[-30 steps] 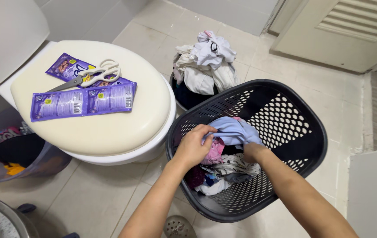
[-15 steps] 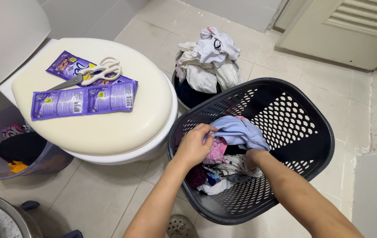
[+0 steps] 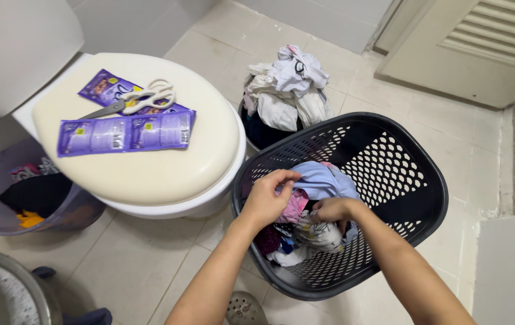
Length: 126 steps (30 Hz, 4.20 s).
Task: The person hand washes a dark gray garment in a metal basin filled with soapy water, then wrings it out and places it on a pile of other clothes. They then pick up a white garment from a laundry basket and begin washing it in the same basin.
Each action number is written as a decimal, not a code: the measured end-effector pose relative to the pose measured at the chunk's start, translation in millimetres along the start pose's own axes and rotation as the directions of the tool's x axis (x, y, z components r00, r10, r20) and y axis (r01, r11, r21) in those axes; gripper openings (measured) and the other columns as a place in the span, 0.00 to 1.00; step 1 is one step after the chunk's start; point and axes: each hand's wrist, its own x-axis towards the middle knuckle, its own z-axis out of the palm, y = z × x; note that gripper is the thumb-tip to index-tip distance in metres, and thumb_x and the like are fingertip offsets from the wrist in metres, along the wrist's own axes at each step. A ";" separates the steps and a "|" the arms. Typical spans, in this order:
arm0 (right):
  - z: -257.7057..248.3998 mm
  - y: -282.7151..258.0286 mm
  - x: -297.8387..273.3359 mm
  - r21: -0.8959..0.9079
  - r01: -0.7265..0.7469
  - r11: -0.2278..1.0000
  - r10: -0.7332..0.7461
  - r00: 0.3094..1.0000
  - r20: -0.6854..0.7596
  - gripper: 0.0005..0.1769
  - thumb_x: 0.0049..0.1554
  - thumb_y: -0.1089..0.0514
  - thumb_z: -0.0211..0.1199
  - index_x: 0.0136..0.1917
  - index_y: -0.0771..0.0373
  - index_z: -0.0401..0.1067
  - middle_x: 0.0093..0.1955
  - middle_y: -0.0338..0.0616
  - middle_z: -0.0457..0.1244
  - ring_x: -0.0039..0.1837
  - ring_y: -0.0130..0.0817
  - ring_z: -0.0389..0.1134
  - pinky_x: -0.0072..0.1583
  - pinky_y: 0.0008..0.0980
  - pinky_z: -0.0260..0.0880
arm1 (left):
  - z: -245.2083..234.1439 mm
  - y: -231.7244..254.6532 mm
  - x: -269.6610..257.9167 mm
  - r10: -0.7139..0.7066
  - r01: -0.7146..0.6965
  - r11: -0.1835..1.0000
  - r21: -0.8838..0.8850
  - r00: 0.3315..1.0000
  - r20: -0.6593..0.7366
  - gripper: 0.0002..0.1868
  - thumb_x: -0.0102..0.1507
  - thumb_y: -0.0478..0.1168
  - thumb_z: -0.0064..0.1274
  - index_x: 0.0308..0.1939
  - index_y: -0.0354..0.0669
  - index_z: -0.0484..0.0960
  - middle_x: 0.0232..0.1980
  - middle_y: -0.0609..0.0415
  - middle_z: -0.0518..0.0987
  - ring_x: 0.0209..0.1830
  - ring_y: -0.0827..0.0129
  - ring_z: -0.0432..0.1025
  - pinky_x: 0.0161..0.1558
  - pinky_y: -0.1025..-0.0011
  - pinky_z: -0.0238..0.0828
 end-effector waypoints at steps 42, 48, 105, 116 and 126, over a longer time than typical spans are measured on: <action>194.4 -316.2 -137.7 0.291 0.921 0.258 -0.966 0.238 0.102 0.30 0.49 0.67 0.65 0.66 0.69 0.70 0.59 0.47 0.69 0.60 0.32 0.68 0.63 0.34 0.69 | -242.4 51.7 -232.4 -0.648 -0.075 0.264 -0.962 0.725 -0.234 0.38 0.62 0.66 0.46 0.65 0.42 0.76 0.59 0.48 0.82 0.56 0.57 0.77 0.58 0.55 0.72; 269.7 -347.9 -172.6 0.059 0.956 0.287 -0.905 0.250 0.345 0.22 0.59 0.54 0.68 0.63 0.67 0.70 0.58 0.46 0.69 0.63 0.32 0.69 0.66 0.35 0.70 | -299.0 -30.2 -270.3 -0.685 -0.262 0.525 -0.810 0.435 -0.584 0.18 0.57 0.33 0.53 0.52 0.38 0.77 0.42 0.46 0.83 0.35 0.60 0.82 0.38 0.61 0.81; 1.1 -57.7 -91.4 -0.173 0.781 0.600 -0.769 0.503 -0.393 0.16 0.58 0.57 0.63 0.59 0.61 0.76 0.55 0.40 0.70 0.54 0.29 0.70 0.56 0.32 0.72 | -52.2 42.6 -21.6 -0.115 0.105 0.988 -0.109 0.990 -0.086 0.14 0.62 0.35 0.55 0.52 0.40 0.79 0.50 0.54 0.82 0.41 0.71 0.77 0.44 0.72 0.76; -16.4 10.8 64.7 -0.526 0.201 0.826 -0.372 0.897 -0.240 0.17 0.55 0.50 0.65 0.52 0.63 0.80 0.47 0.50 0.73 0.47 0.39 0.73 0.53 0.37 0.71 | 13.0 -4.8 -3.8 -0.073 0.071 0.997 0.034 0.996 0.042 0.11 0.61 0.34 0.52 0.47 0.39 0.82 0.46 0.49 0.80 0.41 0.61 0.78 0.48 0.66 0.76; -9.8 61.0 163.8 0.111 -0.371 0.922 0.387 0.895 -0.221 0.18 0.56 0.51 0.62 0.52 0.67 0.78 0.51 0.51 0.70 0.45 0.43 0.71 0.45 0.46 0.76 | 21.7 -18.3 1.6 -0.146 0.147 0.974 0.173 0.989 -0.021 0.10 0.60 0.37 0.51 0.45 0.42 0.82 0.47 0.48 0.80 0.44 0.54 0.79 0.47 0.61 0.76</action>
